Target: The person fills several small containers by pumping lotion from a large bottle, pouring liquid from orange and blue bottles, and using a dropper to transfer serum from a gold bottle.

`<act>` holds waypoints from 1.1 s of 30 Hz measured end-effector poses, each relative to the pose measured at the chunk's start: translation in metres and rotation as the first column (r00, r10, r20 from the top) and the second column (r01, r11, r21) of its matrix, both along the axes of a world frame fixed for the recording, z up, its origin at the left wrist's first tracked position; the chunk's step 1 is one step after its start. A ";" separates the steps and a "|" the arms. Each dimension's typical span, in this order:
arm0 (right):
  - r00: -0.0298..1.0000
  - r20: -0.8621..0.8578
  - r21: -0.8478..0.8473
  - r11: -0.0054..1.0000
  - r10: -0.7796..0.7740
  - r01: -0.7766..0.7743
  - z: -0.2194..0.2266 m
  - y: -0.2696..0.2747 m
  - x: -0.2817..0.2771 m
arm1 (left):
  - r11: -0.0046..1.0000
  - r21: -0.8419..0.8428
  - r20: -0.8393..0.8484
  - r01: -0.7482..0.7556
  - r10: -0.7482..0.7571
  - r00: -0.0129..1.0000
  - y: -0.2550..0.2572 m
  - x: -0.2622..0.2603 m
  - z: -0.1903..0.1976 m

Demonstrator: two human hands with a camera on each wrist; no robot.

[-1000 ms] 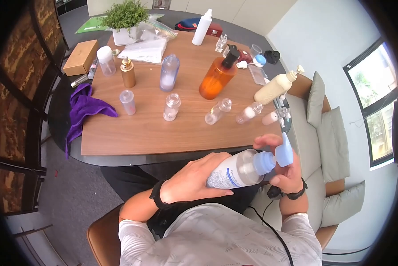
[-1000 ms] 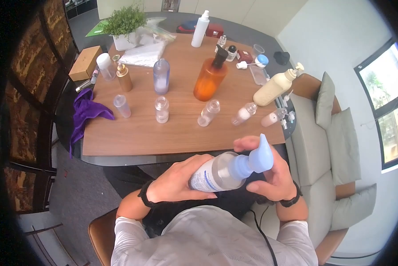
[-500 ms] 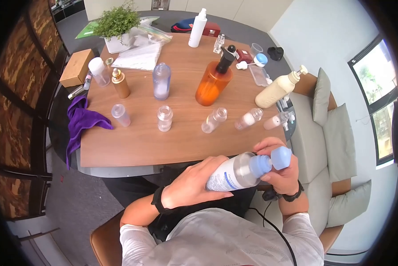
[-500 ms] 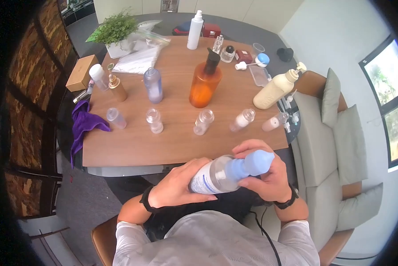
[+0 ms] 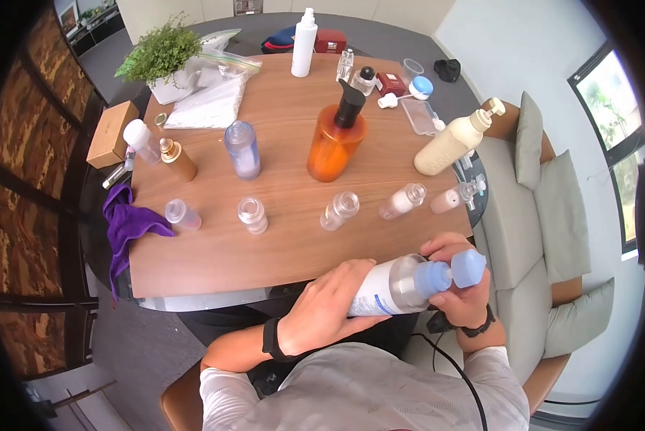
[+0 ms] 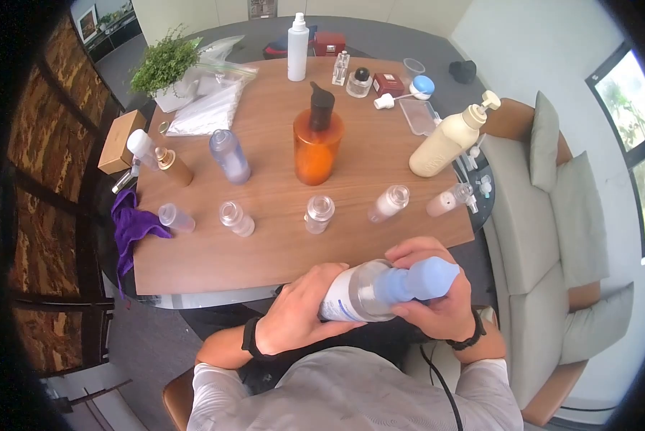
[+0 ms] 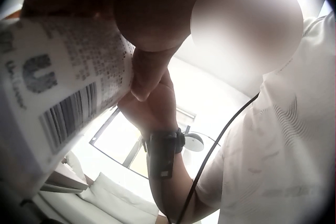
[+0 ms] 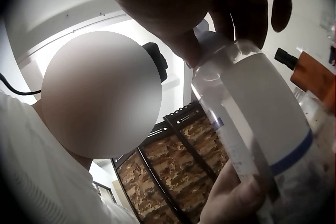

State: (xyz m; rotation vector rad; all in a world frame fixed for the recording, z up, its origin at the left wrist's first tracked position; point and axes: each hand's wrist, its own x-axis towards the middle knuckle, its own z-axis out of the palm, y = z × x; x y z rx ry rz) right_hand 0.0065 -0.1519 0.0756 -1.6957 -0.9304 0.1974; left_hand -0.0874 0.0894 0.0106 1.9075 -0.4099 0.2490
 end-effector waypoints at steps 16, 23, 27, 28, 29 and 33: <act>0.982 -0.104 0.169 0.971 -0.155 0.171 0.054 0.004 0.018 | 0.998 -0.060 0.089 -0.024 0.030 0.996 0.012 0.004 0.000; 0.882 0.268 0.155 0.921 -0.388 0.358 0.108 0.030 0.087 | 0.999 -0.037 0.016 -0.008 0.009 1.000 0.032 -0.010 -0.020; 0.898 0.341 -0.099 0.939 -0.279 0.330 0.094 0.046 0.129 | 0.996 -0.029 -0.029 -0.090 0.089 0.996 0.045 -0.015 -0.033; 0.913 0.295 -0.144 0.932 -0.280 0.332 0.090 0.050 0.134 | 0.992 -0.034 -0.040 -0.122 0.120 0.992 0.048 -0.016 -0.035; 0.927 0.249 -0.188 0.924 -0.282 0.332 0.087 0.056 0.137 | 0.989 -0.044 -0.060 -0.140 0.137 0.989 0.051 -0.016 -0.037; 0.947 0.189 -0.344 0.885 -0.261 0.313 0.064 0.065 0.158 | 0.978 -0.098 -0.124 -0.186 0.173 0.977 0.059 -0.019 -0.047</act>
